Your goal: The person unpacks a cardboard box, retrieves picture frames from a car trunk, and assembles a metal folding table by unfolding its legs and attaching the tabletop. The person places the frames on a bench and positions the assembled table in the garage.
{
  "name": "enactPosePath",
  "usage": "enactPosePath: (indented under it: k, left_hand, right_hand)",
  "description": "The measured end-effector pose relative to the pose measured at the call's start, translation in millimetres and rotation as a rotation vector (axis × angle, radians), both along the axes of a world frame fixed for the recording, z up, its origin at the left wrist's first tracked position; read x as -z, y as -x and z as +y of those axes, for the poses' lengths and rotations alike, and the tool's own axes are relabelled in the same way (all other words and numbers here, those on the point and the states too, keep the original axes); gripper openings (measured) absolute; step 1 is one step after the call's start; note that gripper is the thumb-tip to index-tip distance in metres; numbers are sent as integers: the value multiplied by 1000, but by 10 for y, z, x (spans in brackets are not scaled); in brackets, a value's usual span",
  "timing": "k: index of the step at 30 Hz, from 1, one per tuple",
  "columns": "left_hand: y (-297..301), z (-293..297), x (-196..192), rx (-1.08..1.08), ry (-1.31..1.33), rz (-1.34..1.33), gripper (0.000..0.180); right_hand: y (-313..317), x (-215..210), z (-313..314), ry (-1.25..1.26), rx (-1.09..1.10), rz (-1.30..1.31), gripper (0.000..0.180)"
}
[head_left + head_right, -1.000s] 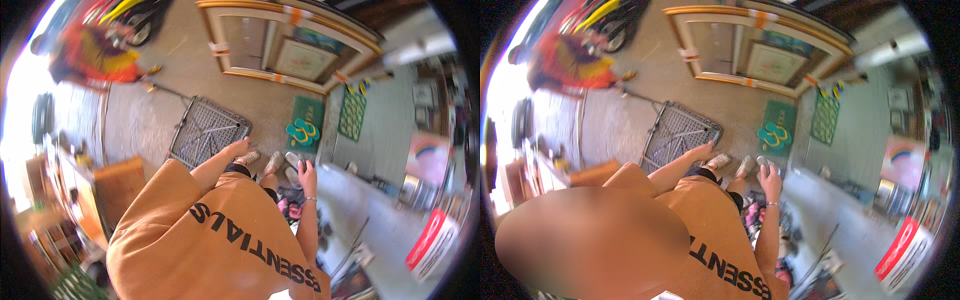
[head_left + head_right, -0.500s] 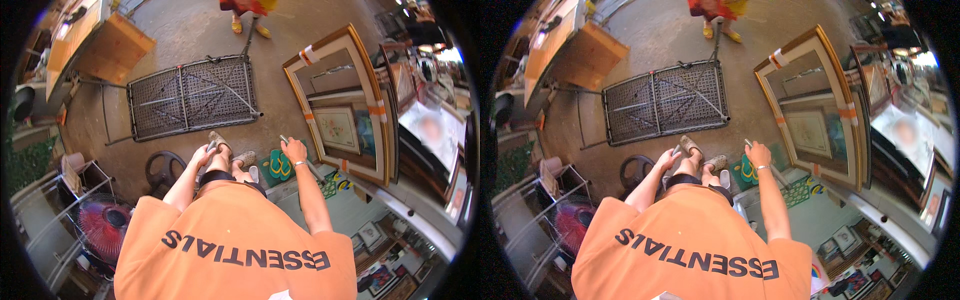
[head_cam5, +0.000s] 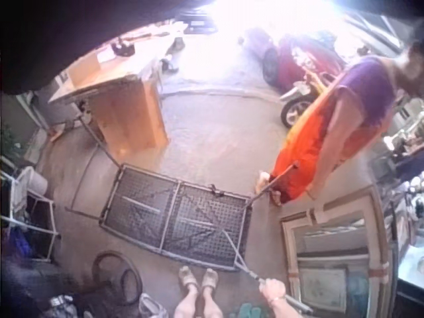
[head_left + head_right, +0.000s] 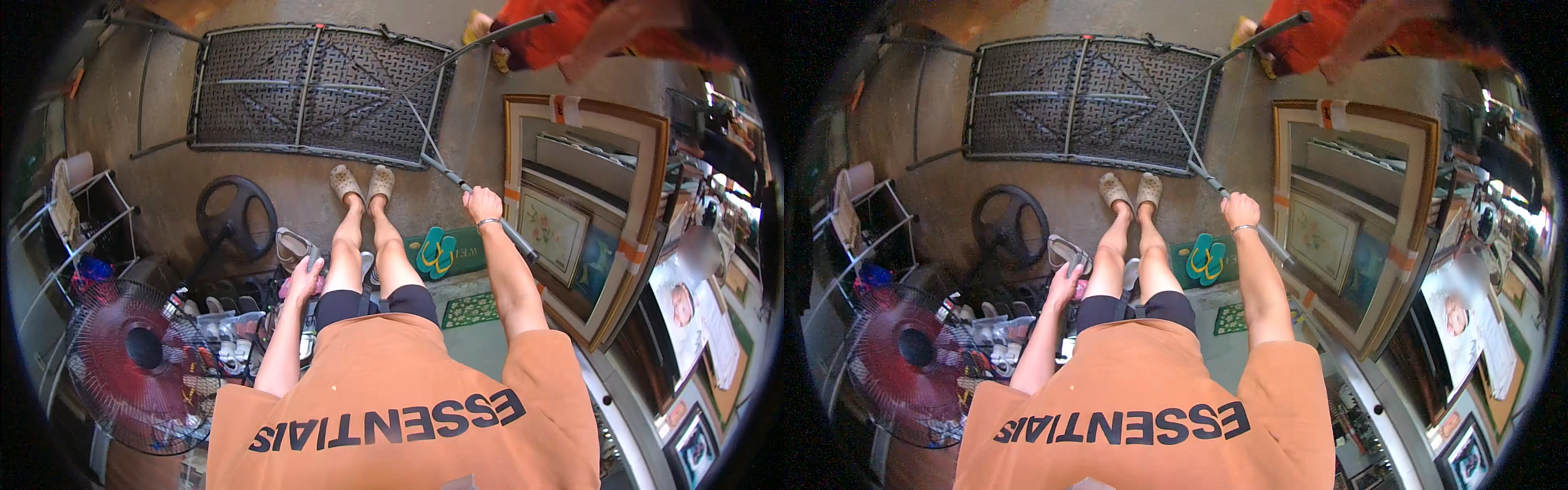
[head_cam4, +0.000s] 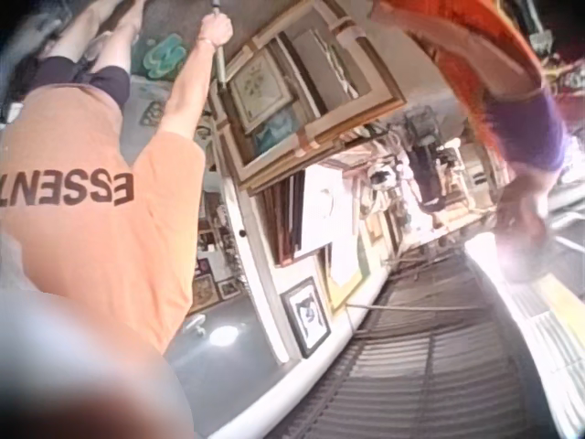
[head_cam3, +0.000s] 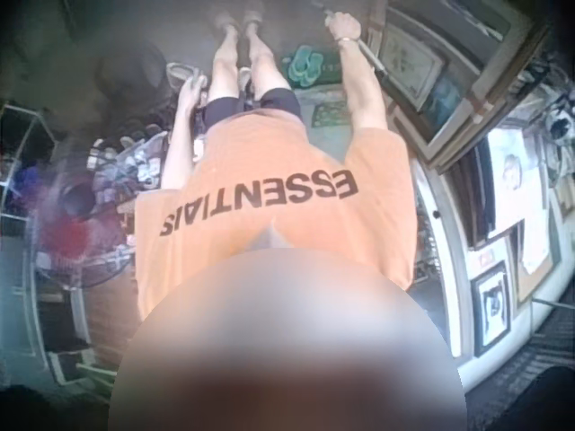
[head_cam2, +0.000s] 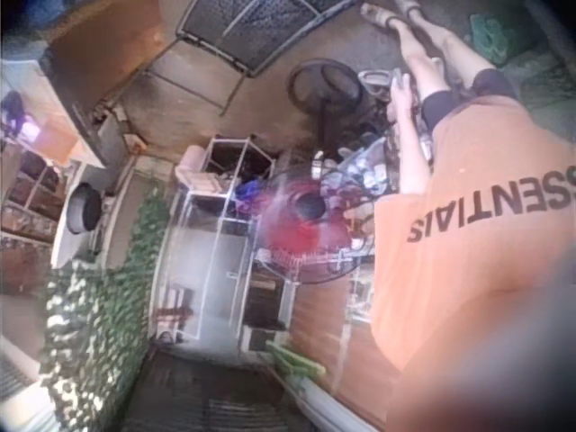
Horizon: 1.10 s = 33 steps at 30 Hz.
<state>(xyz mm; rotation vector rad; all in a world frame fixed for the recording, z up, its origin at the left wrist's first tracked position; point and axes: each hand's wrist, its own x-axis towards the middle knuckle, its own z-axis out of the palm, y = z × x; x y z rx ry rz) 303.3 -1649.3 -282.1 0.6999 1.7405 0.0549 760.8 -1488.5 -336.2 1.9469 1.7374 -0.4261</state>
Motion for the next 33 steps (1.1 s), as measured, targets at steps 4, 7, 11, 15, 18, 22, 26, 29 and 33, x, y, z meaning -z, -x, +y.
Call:
enactPosePath:
  k: [4,7,11,15,18,22,26,29,33]
  left_hand:
    - [-54,-138,104,-170,74,30,33]
    - [-139,-215,169,-363,115,-76,31]
    - [-229,-272,228,-396,130,-60,33]
    - [-249,-320,304,-461,82,-103,32]
    - [-252,-397,379,-501,60,-106,31]
    - [-250,-527,425,-554,140,-85,33]
    - [-218,-592,384,-567,140,-95,32]
    - [-185,-574,352,-571,170,-109,32]
    - [-160,-492,349,-582,201,-91,31]
  right_hand:
    - [-6,85,5,61,20,-54,34]
    - [-5,70,18,20,-28,-8,34]
    - [43,56,87,89,-39,-13,33]
    - [134,95,200,154,-101,-28,28]
    - [211,179,283,252,-141,-116,23]
    - [303,308,344,271,-179,-158,22]
    - [336,381,346,295,-191,-183,23]
    - [313,426,322,311,-207,-211,24]
    - [209,551,318,354,-211,-145,27]
